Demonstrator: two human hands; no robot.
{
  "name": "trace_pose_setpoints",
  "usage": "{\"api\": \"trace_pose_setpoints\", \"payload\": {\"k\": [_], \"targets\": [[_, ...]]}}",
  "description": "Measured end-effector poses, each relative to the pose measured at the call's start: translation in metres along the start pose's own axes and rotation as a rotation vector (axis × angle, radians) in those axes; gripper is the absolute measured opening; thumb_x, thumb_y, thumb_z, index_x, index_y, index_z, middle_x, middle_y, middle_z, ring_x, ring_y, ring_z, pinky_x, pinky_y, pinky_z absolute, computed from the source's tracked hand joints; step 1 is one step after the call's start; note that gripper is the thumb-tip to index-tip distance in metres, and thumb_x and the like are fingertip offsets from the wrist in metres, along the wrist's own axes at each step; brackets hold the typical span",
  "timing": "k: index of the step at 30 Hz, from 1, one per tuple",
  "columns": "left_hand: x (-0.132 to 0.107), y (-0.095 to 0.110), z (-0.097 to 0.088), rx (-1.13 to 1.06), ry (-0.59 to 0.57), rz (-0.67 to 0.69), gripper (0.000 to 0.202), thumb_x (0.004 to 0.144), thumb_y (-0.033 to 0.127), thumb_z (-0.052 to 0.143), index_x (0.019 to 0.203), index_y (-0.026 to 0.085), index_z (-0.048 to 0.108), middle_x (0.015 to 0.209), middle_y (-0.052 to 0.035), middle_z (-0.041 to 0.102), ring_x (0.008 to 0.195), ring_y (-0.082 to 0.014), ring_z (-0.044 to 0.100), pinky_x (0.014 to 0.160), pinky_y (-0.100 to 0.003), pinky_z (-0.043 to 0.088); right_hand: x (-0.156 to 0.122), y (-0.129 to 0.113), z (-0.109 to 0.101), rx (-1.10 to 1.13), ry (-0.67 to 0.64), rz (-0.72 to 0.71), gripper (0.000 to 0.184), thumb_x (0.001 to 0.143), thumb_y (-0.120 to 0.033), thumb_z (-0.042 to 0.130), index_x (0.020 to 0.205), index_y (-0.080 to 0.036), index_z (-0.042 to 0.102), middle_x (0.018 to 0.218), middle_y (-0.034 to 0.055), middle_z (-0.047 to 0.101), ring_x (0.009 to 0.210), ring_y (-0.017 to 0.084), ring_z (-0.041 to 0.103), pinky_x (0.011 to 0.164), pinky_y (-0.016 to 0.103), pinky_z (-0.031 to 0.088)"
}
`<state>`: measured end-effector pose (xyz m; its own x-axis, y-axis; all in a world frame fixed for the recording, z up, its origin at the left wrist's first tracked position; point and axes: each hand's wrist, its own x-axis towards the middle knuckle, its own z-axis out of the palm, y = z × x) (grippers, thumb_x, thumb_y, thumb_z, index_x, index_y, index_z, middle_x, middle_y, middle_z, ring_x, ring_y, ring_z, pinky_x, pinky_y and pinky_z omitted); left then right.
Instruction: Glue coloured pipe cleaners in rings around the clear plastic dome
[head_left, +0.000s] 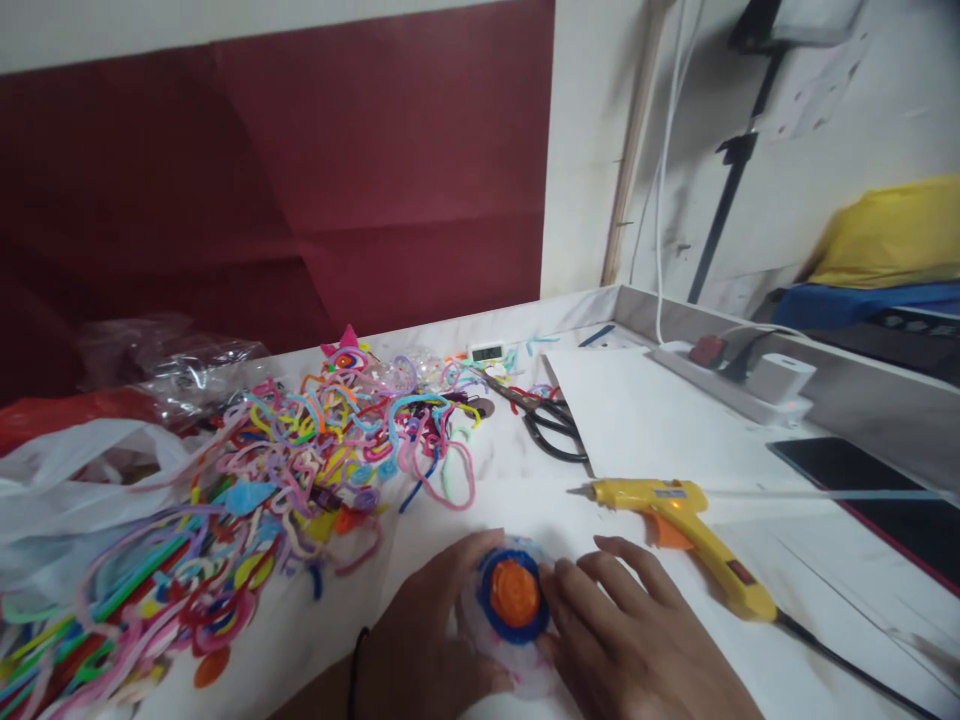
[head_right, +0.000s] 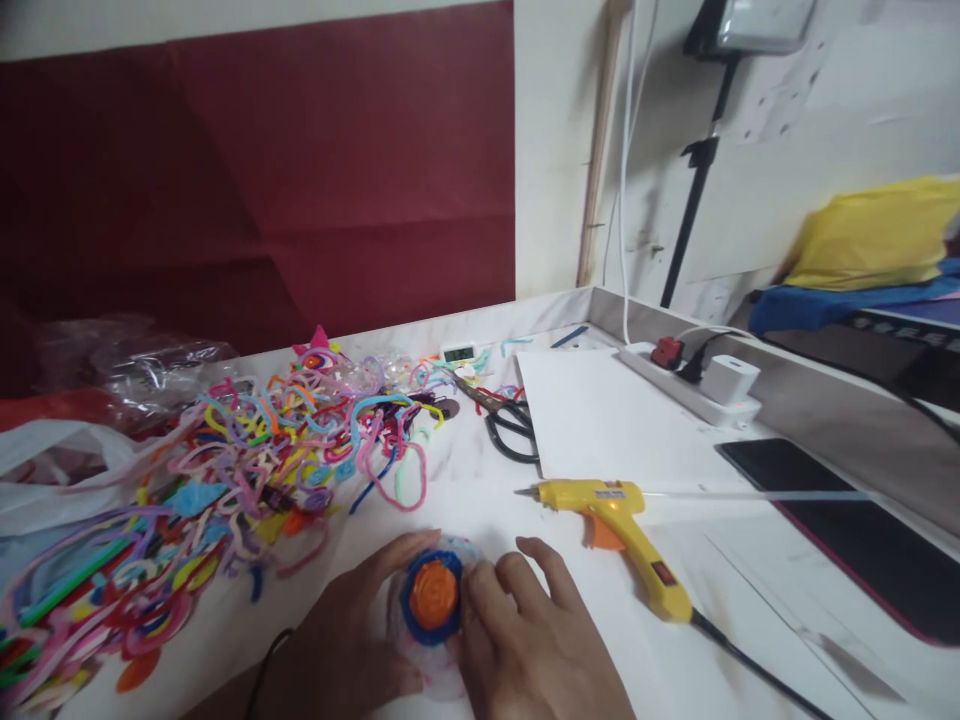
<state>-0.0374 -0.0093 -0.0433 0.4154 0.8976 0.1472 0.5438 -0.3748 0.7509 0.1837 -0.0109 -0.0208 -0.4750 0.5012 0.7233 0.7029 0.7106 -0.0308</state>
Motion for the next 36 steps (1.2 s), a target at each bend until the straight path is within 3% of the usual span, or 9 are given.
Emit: {"api": "trace_pose_setpoints", "payload": {"k": [3, 6, 10, 14, 20, 24, 28, 33, 36], "targets": [[0.000, 0.005, 0.002, 0.114, 0.060, 0.002, 0.073, 0.076, 0.053, 0.070, 0.138, 0.028, 0.043, 0.131, -0.0068, 0.062, 0.116, -0.0309, 0.062, 0.098, -0.044, 0.053, 0.001, 0.001, -0.001, 0.006, -0.024, -0.005, 0.047, 0.103, -0.021, 0.025, 0.081, -0.020, 0.066, 0.080, -0.0002, 0.067, 0.071, 0.017, 0.055, 0.088, 0.039, 0.037], [-0.001, 0.005, 0.005, 0.268, 0.139, 0.203, 0.064, 0.086, 0.059, 0.056, 0.139, 0.028, 0.040, 0.134, -0.0074, 0.059, 0.118, -0.0287, 0.060, 0.098, -0.042, 0.053, 0.000, 0.001, -0.001, 0.006, -0.031, -0.005, 0.047, 0.103, -0.021, 0.025, 0.082, -0.020, 0.066, 0.080, -0.0001, 0.067, 0.071, 0.017, 0.055, 0.087, 0.039, 0.038], [0.002, 0.002, 0.004, 0.437, 0.136, 0.471, 0.051, 0.098, 0.053, 0.040, 0.139, 0.024, 0.039, 0.149, -0.0085, 0.042, 0.132, -0.0212, 0.047, 0.107, -0.032, 0.045, -0.002, 0.001, -0.001, -0.015, -0.033, -0.011, 0.047, 0.104, -0.020, 0.024, 0.084, -0.020, 0.066, 0.080, 0.0000, 0.068, 0.071, 0.017, 0.057, 0.086, 0.040, 0.038], [0.010, 0.004, -0.001, 0.475, 0.089, 0.595, 0.053, 0.100, 0.053, 0.034, 0.138, 0.017, 0.040, 0.148, -0.0115, 0.043, 0.137, -0.0210, 0.041, 0.113, -0.035, 0.037, -0.005, 0.001, 0.000, -0.026, -0.033, -0.007, 0.044, 0.104, -0.019, 0.025, 0.091, -0.020, 0.067, 0.083, 0.0000, 0.071, 0.073, 0.018, 0.059, 0.087, 0.040, 0.038], [0.015, 0.008, -0.005, 0.473, 0.049, 0.631, 0.054, 0.100, 0.053, 0.031, 0.134, 0.013, 0.043, 0.139, -0.0129, 0.053, 0.134, -0.0217, 0.044, 0.114, -0.037, 0.037, -0.007, 0.002, 0.005, -0.018, 0.031, 0.011, 0.039, 0.103, -0.021, 0.032, 0.085, -0.020, 0.067, 0.077, 0.0006, 0.069, 0.066, 0.017, 0.055, 0.075, 0.037, 0.042], [0.015, 0.008, -0.006, 0.485, 0.044, 0.616, 0.054, 0.100, 0.053, 0.031, 0.134, 0.013, 0.045, 0.138, -0.0131, 0.055, 0.134, -0.0228, 0.046, 0.113, -0.038, 0.038, -0.003, 0.002, 0.002, -0.048, -0.011, -0.003, 0.042, 0.101, -0.013, 0.029, 0.086, -0.020, 0.067, 0.080, 0.0005, 0.070, 0.067, 0.016, 0.057, 0.080, 0.039, 0.042], [0.017, 0.013, -0.011, 0.471, 0.057, 0.626, 0.053, 0.098, 0.054, 0.036, 0.132, 0.015, 0.048, 0.135, -0.0116, 0.058, 0.132, -0.0221, 0.048, 0.112, -0.037, 0.040, -0.003, 0.002, -0.001, -0.036, -0.025, 0.013, 0.043, 0.102, -0.016, 0.027, 0.084, -0.019, 0.066, 0.078, -0.0008, 0.068, 0.068, 0.016, 0.058, 0.082, 0.038, 0.040], [0.017, 0.027, -0.017, 0.418, 0.042, 0.539, 0.036, 0.104, 0.038, 0.033, 0.128, 0.021, 0.053, 0.134, -0.0067, 0.060, 0.131, -0.0187, 0.050, 0.111, -0.035, 0.041, -0.008, -0.001, 0.010, -0.004, 0.037, 0.078, 0.041, 0.103, -0.025, 0.030, 0.084, -0.019, 0.066, 0.074, 0.0002, 0.065, 0.065, 0.017, 0.054, 0.079, 0.039, 0.038], [0.015, 0.030, -0.013, 0.482, 0.057, 0.557, 0.036, 0.103, 0.035, 0.035, 0.130, 0.018, 0.051, 0.137, -0.0091, 0.058, 0.133, -0.0186, 0.047, 0.111, -0.033, 0.041, -0.008, -0.003, 0.013, -0.004, 0.089, 0.116, 0.046, 0.104, -0.026, 0.026, 0.083, -0.019, 0.066, 0.072, 0.0005, 0.064, 0.065, 0.018, 0.052, 0.078, 0.039, 0.038]]}}
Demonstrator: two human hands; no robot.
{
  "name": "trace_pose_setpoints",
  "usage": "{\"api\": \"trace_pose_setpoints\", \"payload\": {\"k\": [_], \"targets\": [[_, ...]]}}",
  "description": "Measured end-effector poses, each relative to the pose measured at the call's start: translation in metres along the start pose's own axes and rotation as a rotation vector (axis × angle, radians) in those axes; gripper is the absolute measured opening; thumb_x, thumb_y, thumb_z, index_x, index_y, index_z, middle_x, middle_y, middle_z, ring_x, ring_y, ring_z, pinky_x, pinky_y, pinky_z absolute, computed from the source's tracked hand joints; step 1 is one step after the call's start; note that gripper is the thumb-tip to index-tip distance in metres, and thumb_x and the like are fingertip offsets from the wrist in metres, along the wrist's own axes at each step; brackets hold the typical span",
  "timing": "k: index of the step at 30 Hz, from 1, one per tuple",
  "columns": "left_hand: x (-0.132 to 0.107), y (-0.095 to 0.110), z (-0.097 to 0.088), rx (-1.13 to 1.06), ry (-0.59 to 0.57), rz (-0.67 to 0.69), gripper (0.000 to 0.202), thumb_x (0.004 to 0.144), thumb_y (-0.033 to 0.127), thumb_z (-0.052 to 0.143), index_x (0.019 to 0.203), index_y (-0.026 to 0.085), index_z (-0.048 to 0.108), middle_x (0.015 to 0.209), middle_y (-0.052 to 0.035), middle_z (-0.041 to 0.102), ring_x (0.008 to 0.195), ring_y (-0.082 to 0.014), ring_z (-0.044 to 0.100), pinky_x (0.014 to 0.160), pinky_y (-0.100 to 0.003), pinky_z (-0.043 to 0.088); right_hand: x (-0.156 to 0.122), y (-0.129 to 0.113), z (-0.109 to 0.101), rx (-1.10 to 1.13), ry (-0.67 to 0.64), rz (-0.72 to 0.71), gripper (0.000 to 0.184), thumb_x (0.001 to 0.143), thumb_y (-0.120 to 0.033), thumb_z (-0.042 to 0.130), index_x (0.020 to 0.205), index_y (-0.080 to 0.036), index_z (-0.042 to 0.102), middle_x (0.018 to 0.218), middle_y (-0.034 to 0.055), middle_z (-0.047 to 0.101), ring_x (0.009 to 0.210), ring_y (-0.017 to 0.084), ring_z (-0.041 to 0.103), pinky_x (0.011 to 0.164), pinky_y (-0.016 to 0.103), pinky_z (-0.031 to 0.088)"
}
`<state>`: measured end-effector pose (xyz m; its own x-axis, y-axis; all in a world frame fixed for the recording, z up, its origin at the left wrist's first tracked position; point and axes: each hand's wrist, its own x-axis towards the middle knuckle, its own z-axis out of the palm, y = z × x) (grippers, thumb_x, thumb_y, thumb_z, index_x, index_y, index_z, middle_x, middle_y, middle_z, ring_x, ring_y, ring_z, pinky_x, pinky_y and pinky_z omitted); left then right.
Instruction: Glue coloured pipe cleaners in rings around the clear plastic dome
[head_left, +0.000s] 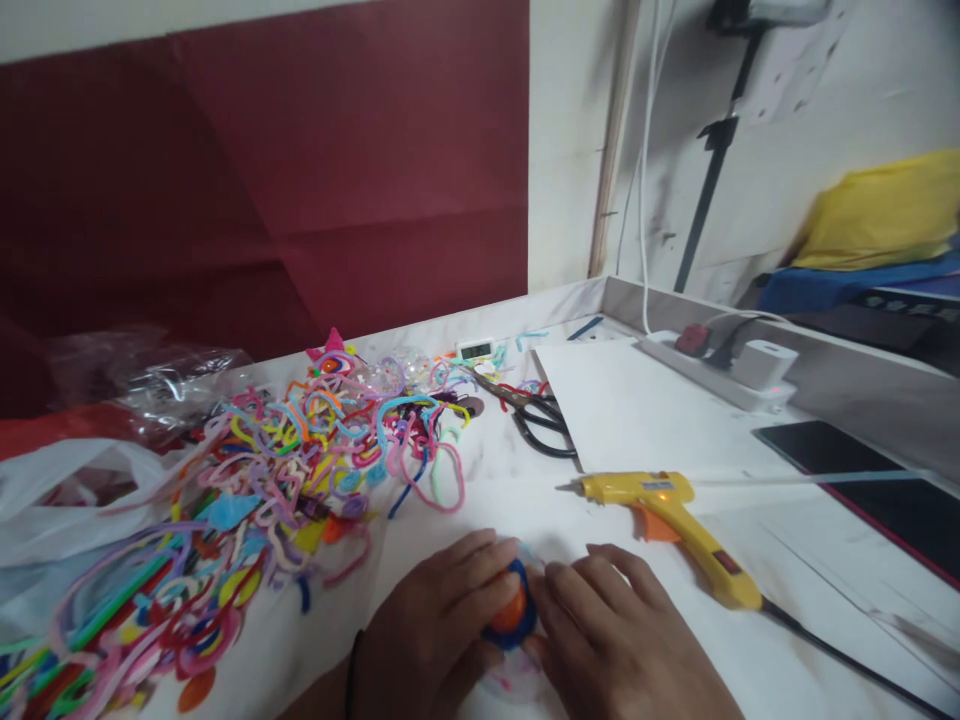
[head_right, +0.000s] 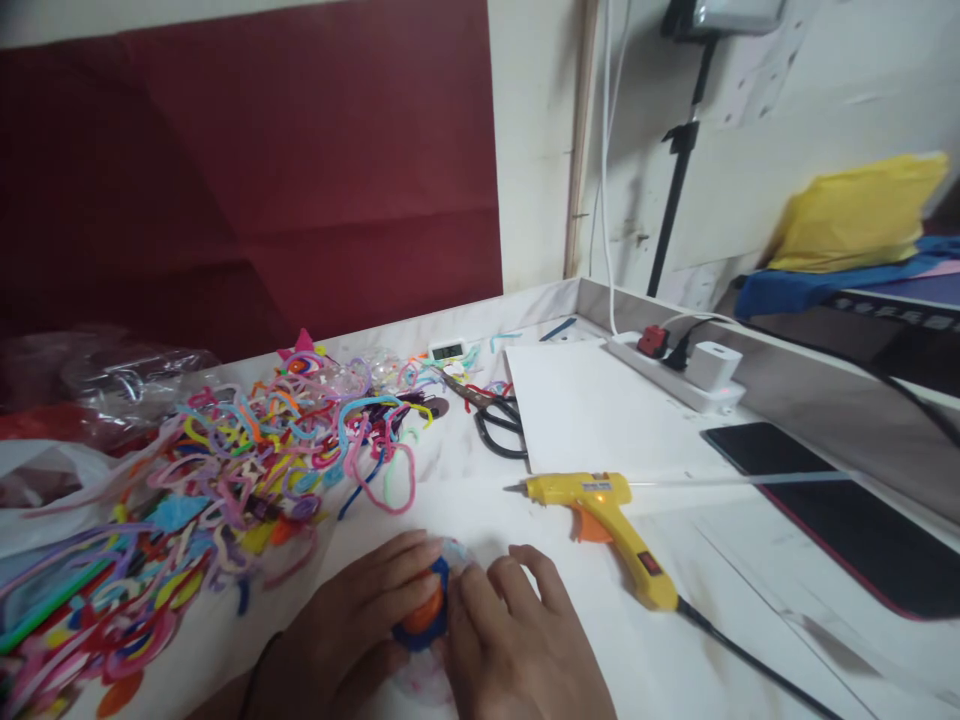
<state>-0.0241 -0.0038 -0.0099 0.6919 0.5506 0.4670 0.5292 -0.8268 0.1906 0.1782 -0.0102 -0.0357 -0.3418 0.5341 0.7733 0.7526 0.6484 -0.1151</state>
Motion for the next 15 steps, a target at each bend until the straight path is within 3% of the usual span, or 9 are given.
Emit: {"api": "trace_pose_setpoints", "payload": {"k": [6, 15], "targets": [[-0.001, -0.001, 0.015, 0.128, 0.015, 0.105, 0.057, 0.101, 0.052, 0.030, 0.133, 0.009, 0.046, 0.136, -0.0163, 0.057, 0.137, -0.0214, 0.042, 0.114, -0.034, 0.037, 0.007, -0.001, -0.008, -0.034, -0.024, -0.044, 0.050, 0.104, -0.024, 0.022, 0.079, -0.019, 0.065, 0.070, -0.0014, 0.063, 0.064, 0.017, 0.055, 0.081, 0.039, 0.036], [-0.004, -0.004, 0.022, 0.281, 0.025, 0.156, 0.058, 0.102, 0.049, 0.027, 0.134, 0.004, 0.048, 0.129, -0.0188, 0.062, 0.136, -0.0238, 0.042, 0.113, -0.034, 0.039, 0.003, 0.000, -0.002, 0.022, 0.011, -0.024, 0.044, 0.104, -0.031, 0.028, 0.084, -0.019, 0.067, 0.069, -0.0012, 0.063, 0.064, 0.017, 0.052, 0.073, 0.035, 0.037]]}}
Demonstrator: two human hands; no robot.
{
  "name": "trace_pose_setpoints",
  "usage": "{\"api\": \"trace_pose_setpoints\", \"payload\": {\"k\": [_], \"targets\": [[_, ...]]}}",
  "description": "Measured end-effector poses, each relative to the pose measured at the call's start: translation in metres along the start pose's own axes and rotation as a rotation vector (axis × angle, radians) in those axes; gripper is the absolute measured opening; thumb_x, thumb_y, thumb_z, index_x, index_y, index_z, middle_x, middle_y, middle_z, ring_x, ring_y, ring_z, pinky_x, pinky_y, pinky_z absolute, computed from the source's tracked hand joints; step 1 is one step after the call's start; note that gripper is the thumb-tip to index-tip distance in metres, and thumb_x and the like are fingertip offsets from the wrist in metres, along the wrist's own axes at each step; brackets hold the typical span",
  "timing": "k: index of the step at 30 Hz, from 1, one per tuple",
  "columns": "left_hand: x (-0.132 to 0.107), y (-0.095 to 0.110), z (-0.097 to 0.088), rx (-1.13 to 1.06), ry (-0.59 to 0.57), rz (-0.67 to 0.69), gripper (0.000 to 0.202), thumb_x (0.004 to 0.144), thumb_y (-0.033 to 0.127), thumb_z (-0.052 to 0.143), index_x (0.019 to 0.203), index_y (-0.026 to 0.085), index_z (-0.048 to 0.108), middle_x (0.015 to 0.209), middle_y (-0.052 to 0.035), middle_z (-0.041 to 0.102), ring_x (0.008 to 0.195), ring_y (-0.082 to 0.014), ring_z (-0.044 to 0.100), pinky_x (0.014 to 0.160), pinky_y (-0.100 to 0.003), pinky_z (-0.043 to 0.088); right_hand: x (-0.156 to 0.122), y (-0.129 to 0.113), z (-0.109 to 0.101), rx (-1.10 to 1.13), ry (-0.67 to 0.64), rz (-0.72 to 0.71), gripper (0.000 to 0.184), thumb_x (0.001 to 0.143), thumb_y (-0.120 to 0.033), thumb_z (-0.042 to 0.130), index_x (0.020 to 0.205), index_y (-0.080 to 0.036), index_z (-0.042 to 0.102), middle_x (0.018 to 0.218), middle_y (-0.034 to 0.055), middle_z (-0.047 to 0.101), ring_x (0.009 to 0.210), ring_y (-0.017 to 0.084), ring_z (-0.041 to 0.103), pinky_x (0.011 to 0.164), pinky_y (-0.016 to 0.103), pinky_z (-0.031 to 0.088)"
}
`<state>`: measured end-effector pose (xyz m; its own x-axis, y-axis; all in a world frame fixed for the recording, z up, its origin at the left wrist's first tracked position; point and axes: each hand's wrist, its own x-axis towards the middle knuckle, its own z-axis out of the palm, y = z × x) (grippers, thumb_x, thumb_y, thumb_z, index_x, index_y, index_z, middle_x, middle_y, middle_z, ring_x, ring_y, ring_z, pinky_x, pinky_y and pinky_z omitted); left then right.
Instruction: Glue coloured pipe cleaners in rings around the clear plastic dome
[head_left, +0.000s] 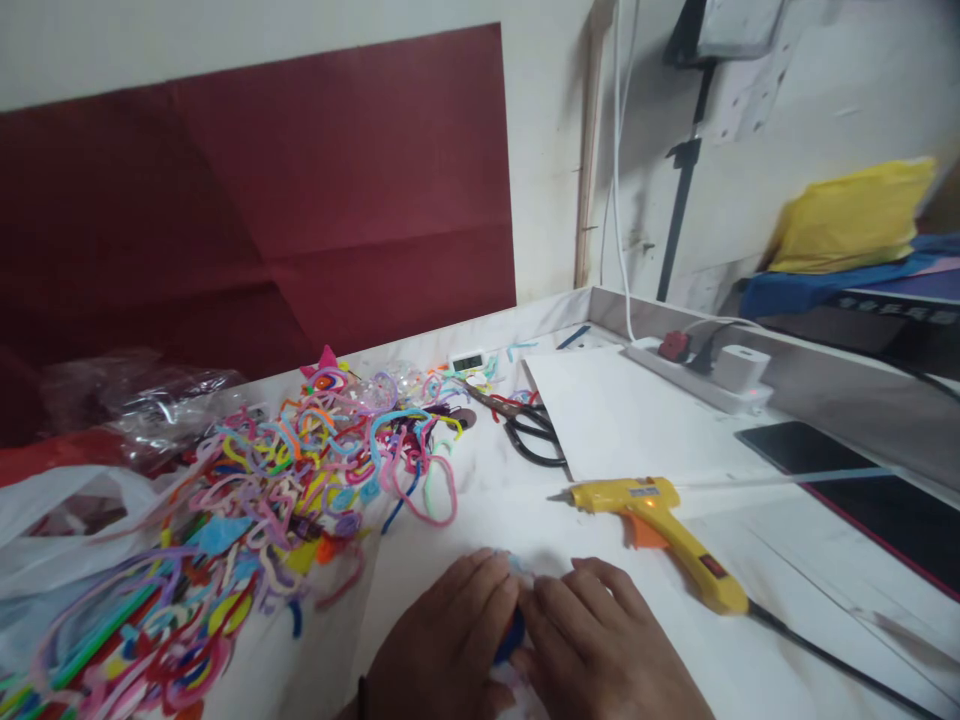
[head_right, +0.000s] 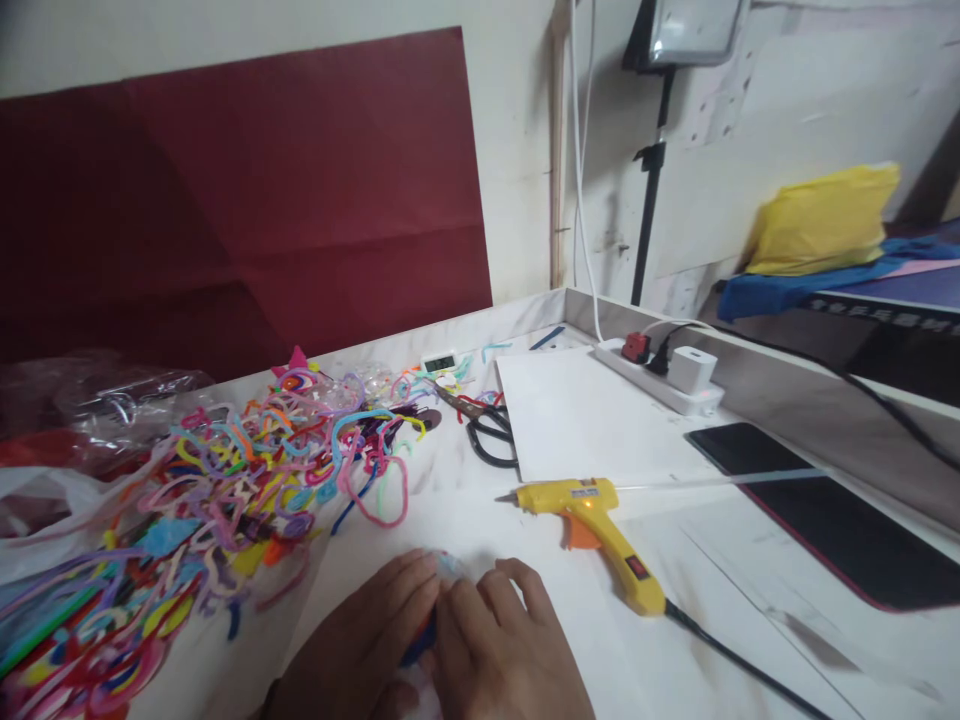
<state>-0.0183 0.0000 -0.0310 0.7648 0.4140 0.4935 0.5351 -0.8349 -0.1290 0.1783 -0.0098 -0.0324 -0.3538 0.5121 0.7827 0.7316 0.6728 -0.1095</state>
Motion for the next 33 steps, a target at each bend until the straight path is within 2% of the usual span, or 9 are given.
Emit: {"api": "trace_pose_setpoints", "payload": {"k": [6, 10, 12, 14, 17, 22, 24, 30, 33], "targets": [[0.004, 0.000, -0.001, 0.086, -0.017, 0.019, 0.053, 0.104, 0.043, 0.025, 0.124, 0.003, 0.054, 0.122, -0.0176, 0.067, 0.132, -0.0239, 0.049, 0.111, -0.033, 0.041, -0.002, 0.000, 0.009, 0.037, 0.134, 0.062, 0.043, 0.104, -0.029, 0.029, 0.084, -0.019, 0.066, 0.067, -0.0005, 0.064, 0.063, 0.018, 0.050, 0.075, 0.036, 0.037], [0.005, 0.000, -0.001, 0.091, -0.019, 0.028, 0.060, 0.103, 0.048, 0.019, 0.123, 0.003, 0.054, 0.121, -0.0169, 0.067, 0.130, -0.0240, 0.051, 0.111, -0.033, 0.042, 0.000, 0.002, 0.002, 0.061, 0.020, 0.045, 0.040, 0.102, -0.032, 0.034, 0.085, -0.019, 0.067, 0.070, -0.0004, 0.065, 0.065, 0.017, 0.051, 0.072, 0.034, 0.038], [0.004, 0.000, -0.001, 0.069, -0.027, 0.024, 0.064, 0.102, 0.050, 0.017, 0.126, 0.003, 0.053, 0.123, -0.0173, 0.066, 0.131, -0.0247, 0.050, 0.111, -0.034, 0.041, 0.000, 0.002, -0.003, 0.115, 0.067, 0.081, 0.037, 0.101, -0.034, 0.037, 0.084, -0.019, 0.067, 0.069, -0.0001, 0.063, 0.064, 0.017, 0.050, 0.067, 0.033, 0.038], [0.002, 0.001, -0.002, 0.036, -0.034, 0.008, 0.065, 0.102, 0.052, 0.016, 0.129, 0.004, 0.051, 0.125, -0.0173, 0.065, 0.132, -0.0250, 0.048, 0.111, -0.035, 0.041, -0.002, 0.002, -0.007, 0.171, 0.060, 0.129, 0.035, 0.101, -0.035, 0.039, 0.089, -0.019, 0.068, 0.073, 0.0007, 0.064, 0.066, 0.017, 0.052, 0.065, 0.032, 0.039], [0.001, 0.003, -0.003, -0.004, -0.029, -0.031, 0.068, 0.100, 0.056, 0.016, 0.132, 0.006, 0.049, 0.127, -0.0160, 0.064, 0.131, -0.0249, 0.049, 0.111, -0.036, 0.041, -0.004, 0.002, -0.009, 0.198, -0.062, 0.162, 0.035, 0.101, -0.037, 0.038, 0.091, -0.020, 0.067, 0.077, 0.0018, 0.065, 0.069, 0.018, 0.054, 0.066, 0.032, 0.040], [0.000, 0.004, 0.000, 0.027, 0.001, -0.031, 0.069, 0.099, 0.059, 0.019, 0.130, 0.006, 0.051, 0.129, -0.0152, 0.063, 0.131, -0.0248, 0.050, 0.111, -0.035, 0.040, 0.000, 0.003, -0.006, 0.104, 0.023, 0.064, 0.036, 0.099, -0.042, 0.041, 0.092, -0.020, 0.069, 0.075, -0.0003, 0.067, 0.069, 0.018, 0.053, 0.076, 0.036, 0.040], [-0.002, 0.003, 0.003, 0.028, 0.022, -0.034, 0.071, 0.098, 0.061, 0.018, 0.132, 0.007, 0.050, 0.131, -0.0149, 0.062, 0.133, -0.0235, 0.048, 0.111, -0.033, 0.040, 0.002, 0.003, -0.006, 0.087, 0.016, 0.052, 0.037, 0.099, -0.043, 0.042, 0.092, -0.019, 0.069, 0.077, -0.0004, 0.069, 0.071, 0.018, 0.055, 0.081, 0.037, 0.039], [-0.010, -0.002, 0.006, -0.030, 0.087, -0.024, 0.064, 0.100, 0.057, 0.016, 0.135, 0.013, 0.045, 0.148, -0.0150, 0.043, 0.140, -0.0219, 0.037, 0.111, -0.035, 0.041, -0.001, 0.002, -0.004, 0.050, 0.015, 0.023, 0.039, 0.099, -0.042, 0.039, 0.084, -0.021, 0.069, 0.080, -0.0008, 0.070, 0.070, 0.019, 0.058, 0.085, 0.040, 0.037], [-0.011, -0.004, 0.000, 0.005, 0.056, 0.026, 0.061, 0.102, 0.053, 0.018, 0.132, 0.010, 0.049, 0.141, -0.0148, 0.052, 0.140, -0.0229, 0.037, 0.111, -0.036, 0.040, -0.001, 0.003, -0.002, 0.031, 0.032, 0.001, 0.041, 0.100, -0.041, 0.037, 0.085, -0.021, 0.069, 0.078, -0.0013, 0.070, 0.068, 0.018, 0.058, 0.085, 0.040, 0.037]]}}
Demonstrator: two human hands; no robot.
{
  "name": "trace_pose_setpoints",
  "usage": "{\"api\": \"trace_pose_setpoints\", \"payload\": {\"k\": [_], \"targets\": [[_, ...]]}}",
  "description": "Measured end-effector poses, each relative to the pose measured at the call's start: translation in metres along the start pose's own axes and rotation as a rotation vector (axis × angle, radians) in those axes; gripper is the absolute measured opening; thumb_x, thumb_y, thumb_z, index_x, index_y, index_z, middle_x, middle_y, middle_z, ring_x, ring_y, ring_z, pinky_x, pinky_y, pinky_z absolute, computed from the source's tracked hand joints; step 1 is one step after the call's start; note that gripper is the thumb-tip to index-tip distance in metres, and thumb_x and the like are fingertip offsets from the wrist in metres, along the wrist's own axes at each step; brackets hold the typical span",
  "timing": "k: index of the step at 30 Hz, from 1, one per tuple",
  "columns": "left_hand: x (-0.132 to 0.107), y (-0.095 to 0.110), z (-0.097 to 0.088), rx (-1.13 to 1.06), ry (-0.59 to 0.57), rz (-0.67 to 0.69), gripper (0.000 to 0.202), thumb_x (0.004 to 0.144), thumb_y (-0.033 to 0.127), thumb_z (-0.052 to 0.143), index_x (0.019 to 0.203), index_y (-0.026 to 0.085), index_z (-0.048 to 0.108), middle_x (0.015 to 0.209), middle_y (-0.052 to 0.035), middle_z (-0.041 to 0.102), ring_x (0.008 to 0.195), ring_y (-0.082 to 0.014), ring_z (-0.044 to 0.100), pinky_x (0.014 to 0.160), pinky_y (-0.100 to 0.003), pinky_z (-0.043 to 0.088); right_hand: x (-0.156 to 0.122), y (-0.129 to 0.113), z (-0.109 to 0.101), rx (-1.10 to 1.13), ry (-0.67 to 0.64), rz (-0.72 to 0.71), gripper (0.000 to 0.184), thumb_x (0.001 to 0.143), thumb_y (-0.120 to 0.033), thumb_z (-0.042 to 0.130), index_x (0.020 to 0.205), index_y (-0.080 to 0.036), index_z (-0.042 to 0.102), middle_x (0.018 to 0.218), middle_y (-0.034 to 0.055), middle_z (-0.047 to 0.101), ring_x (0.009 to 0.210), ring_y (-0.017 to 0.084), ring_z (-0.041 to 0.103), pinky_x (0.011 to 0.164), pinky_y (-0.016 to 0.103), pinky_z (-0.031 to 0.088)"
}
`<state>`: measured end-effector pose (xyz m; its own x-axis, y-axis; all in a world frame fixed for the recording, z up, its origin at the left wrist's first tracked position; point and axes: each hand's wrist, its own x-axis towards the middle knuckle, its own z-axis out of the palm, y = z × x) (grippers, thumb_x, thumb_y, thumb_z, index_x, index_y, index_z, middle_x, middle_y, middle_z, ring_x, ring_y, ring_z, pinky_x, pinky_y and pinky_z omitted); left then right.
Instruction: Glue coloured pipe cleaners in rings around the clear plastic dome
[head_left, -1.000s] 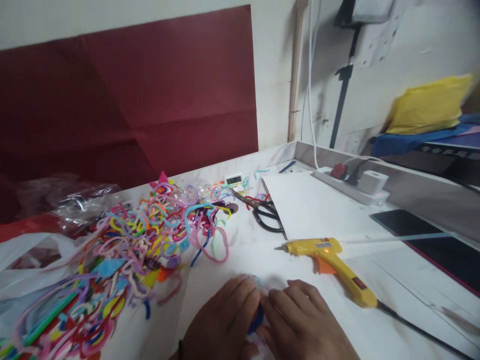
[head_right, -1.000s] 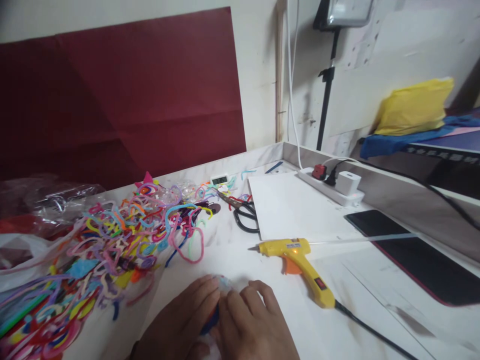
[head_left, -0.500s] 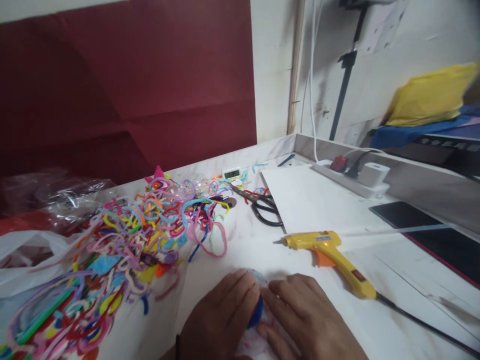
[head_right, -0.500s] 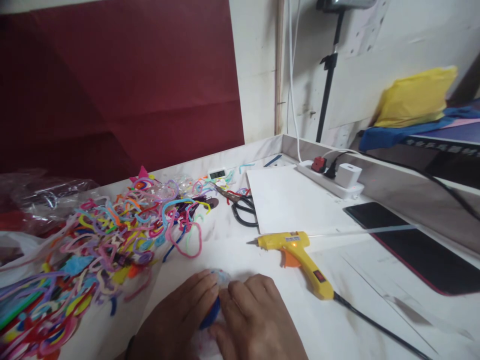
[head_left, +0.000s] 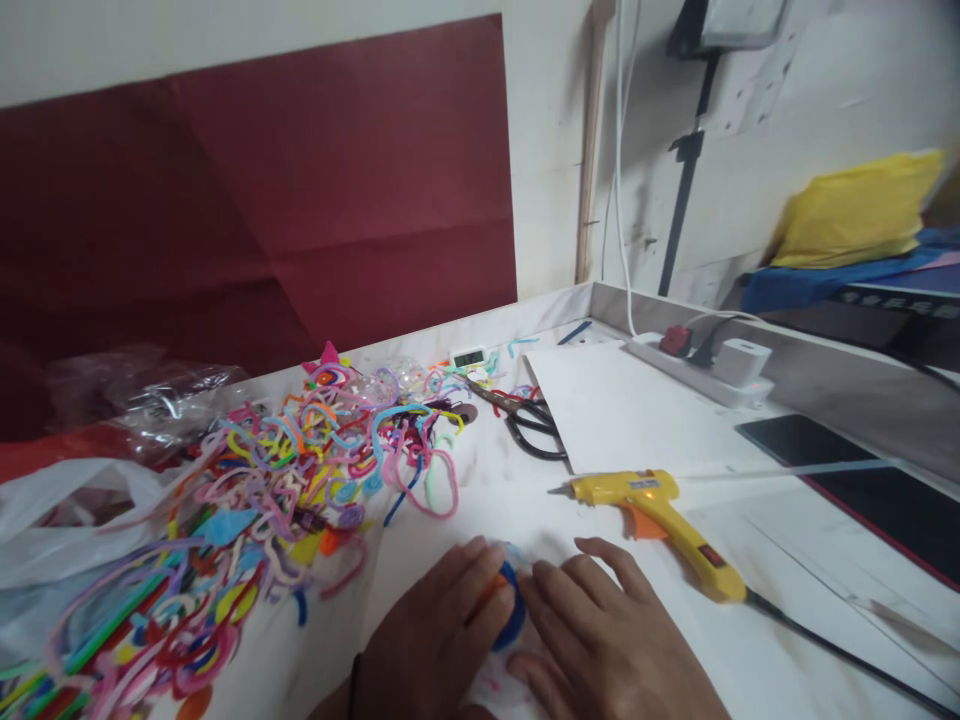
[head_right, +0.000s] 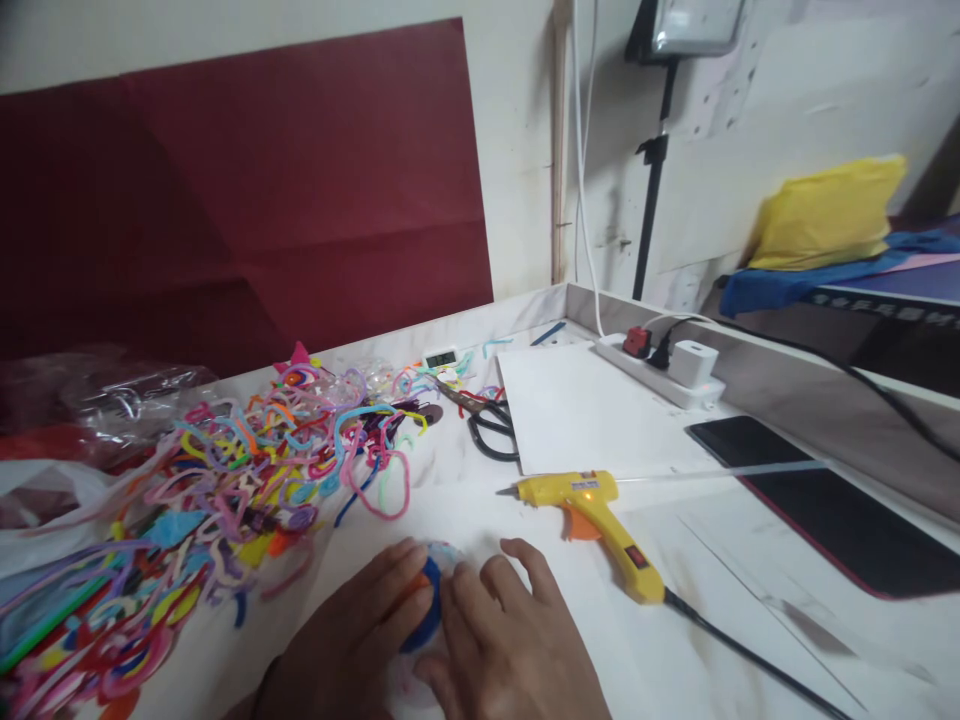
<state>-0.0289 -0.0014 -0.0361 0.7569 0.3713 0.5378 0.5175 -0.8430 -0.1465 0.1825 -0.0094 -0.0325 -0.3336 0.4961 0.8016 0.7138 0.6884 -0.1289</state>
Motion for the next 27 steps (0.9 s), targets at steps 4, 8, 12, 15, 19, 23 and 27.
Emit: {"api": "trace_pose_setpoints", "payload": {"k": [4, 8, 12, 15, 19, 23, 27], "targets": [[0.002, 0.000, -0.005, 0.006, -0.052, 0.008, 0.061, 0.102, 0.052, 0.021, 0.127, 0.006, 0.054, 0.129, -0.0162, 0.062, 0.138, -0.0239, 0.041, 0.111, -0.037, 0.041, 0.003, -0.001, 0.000, -0.027, 0.012, -0.014, 0.045, 0.102, -0.039, 0.034, 0.079, -0.020, 0.068, 0.077, -0.0008, 0.071, 0.065, 0.017, 0.057, 0.085, 0.040, 0.037], [0.005, 0.001, -0.004, 0.001, -0.018, 0.012, 0.062, 0.101, 0.054, 0.022, 0.125, 0.007, 0.056, 0.127, -0.0162, 0.063, 0.136, -0.0235, 0.043, 0.111, -0.034, 0.041, 0.004, -0.003, 0.000, -0.046, 0.001, -0.028, 0.049, 0.102, -0.038, 0.031, 0.077, -0.019, 0.069, 0.079, 0.0001, 0.072, 0.064, 0.016, 0.057, 0.087, 0.040, 0.037], [0.009, 0.003, -0.006, 0.003, -0.015, -0.011, 0.061, 0.102, 0.051, 0.021, 0.123, 0.006, 0.055, 0.124, -0.0163, 0.065, 0.136, -0.0224, 0.043, 0.111, -0.034, 0.041, 0.000, -0.002, 0.003, -0.014, 0.003, -0.009, 0.045, 0.101, -0.038, 0.035, 0.078, -0.020, 0.068, 0.078, 0.0002, 0.071, 0.065, 0.017, 0.059, 0.086, 0.039, 0.037], [0.010, 0.004, -0.008, 0.001, 0.003, -0.003, 0.059, 0.102, 0.051, 0.023, 0.121, 0.006, 0.056, 0.122, -0.0161, 0.066, 0.135, -0.0220, 0.044, 0.111, -0.034, 0.042, -0.003, -0.001, 0.003, 0.035, 0.005, 0.016, 0.038, 0.100, -0.037, 0.039, 0.081, -0.020, 0.067, 0.077, 0.0010, 0.069, 0.069, 0.019, 0.059, 0.084, 0.040, 0.039], [0.012, 0.003, -0.010, -0.017, 0.009, -0.009, 0.052, 0.103, 0.046, 0.026, 0.120, 0.007, 0.056, 0.121, -0.0150, 0.067, 0.135, -0.0206, 0.044, 0.111, -0.034, 0.041, -0.003, 0.000, -0.003, 0.089, -0.068, 0.050, 0.030, 0.098, -0.034, 0.043, 0.092, -0.017, 0.067, 0.080, 0.0041, 0.068, 0.071, 0.021, 0.057, 0.078, 0.040, 0.042], [0.012, 0.001, -0.009, -0.034, 0.003, -0.010, 0.052, 0.103, 0.048, 0.026, 0.121, 0.009, 0.056, 0.121, -0.0140, 0.067, 0.134, -0.0199, 0.046, 0.111, -0.033, 0.042, -0.002, 0.002, -0.012, 0.134, -0.164, 0.079, 0.025, 0.096, -0.032, 0.045, 0.094, -0.017, 0.065, 0.081, 0.0052, 0.066, 0.072, 0.022, 0.058, 0.069, 0.038, 0.045], [0.013, 0.001, -0.010, -0.046, 0.005, -0.020, 0.052, 0.103, 0.048, 0.026, 0.119, 0.009, 0.057, 0.119, -0.0135, 0.068, 0.131, -0.0200, 0.049, 0.110, -0.033, 0.042, -0.002, 0.003, -0.015, 0.193, -0.196, 0.116, 0.015, 0.093, -0.030, 0.053, 0.091, -0.019, 0.063, 0.083, 0.0047, 0.066, 0.072, 0.021, 0.059, 0.066, 0.035, 0.047]]}}
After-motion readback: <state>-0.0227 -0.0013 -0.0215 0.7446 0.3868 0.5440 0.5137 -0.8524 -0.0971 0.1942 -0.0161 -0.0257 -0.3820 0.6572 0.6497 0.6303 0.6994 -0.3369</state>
